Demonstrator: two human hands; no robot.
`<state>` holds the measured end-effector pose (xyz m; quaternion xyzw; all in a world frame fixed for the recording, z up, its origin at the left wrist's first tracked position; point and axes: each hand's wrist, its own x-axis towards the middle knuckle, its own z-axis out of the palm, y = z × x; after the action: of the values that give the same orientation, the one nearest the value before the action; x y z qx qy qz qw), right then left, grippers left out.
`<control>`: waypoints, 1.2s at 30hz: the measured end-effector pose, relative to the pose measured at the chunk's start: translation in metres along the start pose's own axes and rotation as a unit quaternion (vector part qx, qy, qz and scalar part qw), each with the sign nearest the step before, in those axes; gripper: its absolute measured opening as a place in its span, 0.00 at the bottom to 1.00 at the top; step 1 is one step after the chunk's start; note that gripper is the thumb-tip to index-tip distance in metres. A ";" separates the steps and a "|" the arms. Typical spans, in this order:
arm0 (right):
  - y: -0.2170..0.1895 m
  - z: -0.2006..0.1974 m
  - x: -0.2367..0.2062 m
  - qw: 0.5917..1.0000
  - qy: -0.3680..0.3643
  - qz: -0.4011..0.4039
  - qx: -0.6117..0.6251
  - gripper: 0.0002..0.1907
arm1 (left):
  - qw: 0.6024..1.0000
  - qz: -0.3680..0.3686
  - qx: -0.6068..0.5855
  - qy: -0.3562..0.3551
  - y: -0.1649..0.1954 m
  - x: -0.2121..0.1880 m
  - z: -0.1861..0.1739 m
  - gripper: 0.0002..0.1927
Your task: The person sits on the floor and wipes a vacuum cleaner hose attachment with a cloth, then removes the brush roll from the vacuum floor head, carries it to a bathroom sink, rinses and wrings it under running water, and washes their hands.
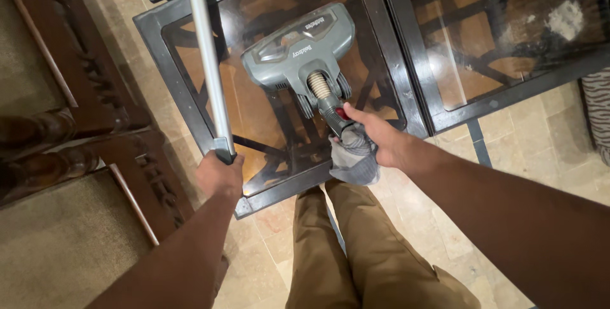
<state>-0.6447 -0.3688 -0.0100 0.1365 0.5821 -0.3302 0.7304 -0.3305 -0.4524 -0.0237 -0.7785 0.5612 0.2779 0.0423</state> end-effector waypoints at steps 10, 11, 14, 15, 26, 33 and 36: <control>-0.009 0.008 -0.003 0.996 0.010 -0.019 -0.083 0.18 | 0.996 -0.075 -0.037 -0.031 0.014 -0.005 0.004 0.17; -0.011 0.009 -0.003 0.996 0.009 -0.015 -0.088 0.18 | 0.997 -0.072 -0.022 -0.030 0.015 -0.003 0.005 0.18; -0.017 0.013 -0.006 0.994 -0.014 -0.012 -0.107 0.18 | 0.997 -0.065 0.008 -0.029 0.017 0.000 0.007 0.19; -0.019 0.013 -0.008 0.995 -0.016 0.004 -0.100 0.18 | 0.997 -0.066 0.010 -0.028 0.019 0.001 0.009 0.19; 0.004 0.012 -0.042 0.994 -0.068 0.058 -0.062 0.17 | 0.994 -0.034 0.040 0.094 0.055 -0.015 0.004 0.36; -0.007 0.015 -0.065 0.978 -0.012 -0.103 -0.179 0.17 | 0.966 0.180 -0.156 0.095 0.114 -0.037 -0.006 0.26; -0.015 0.024 -0.076 0.944 0.066 -0.183 -0.265 0.23 | 0.959 0.159 -0.232 -0.031 0.146 -0.050 -0.011 0.36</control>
<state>-0.6442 -0.3694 0.0706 -0.1495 0.7104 -0.2827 0.6269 -0.4682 -0.4680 0.0456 -0.6589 0.5958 0.4277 -0.1671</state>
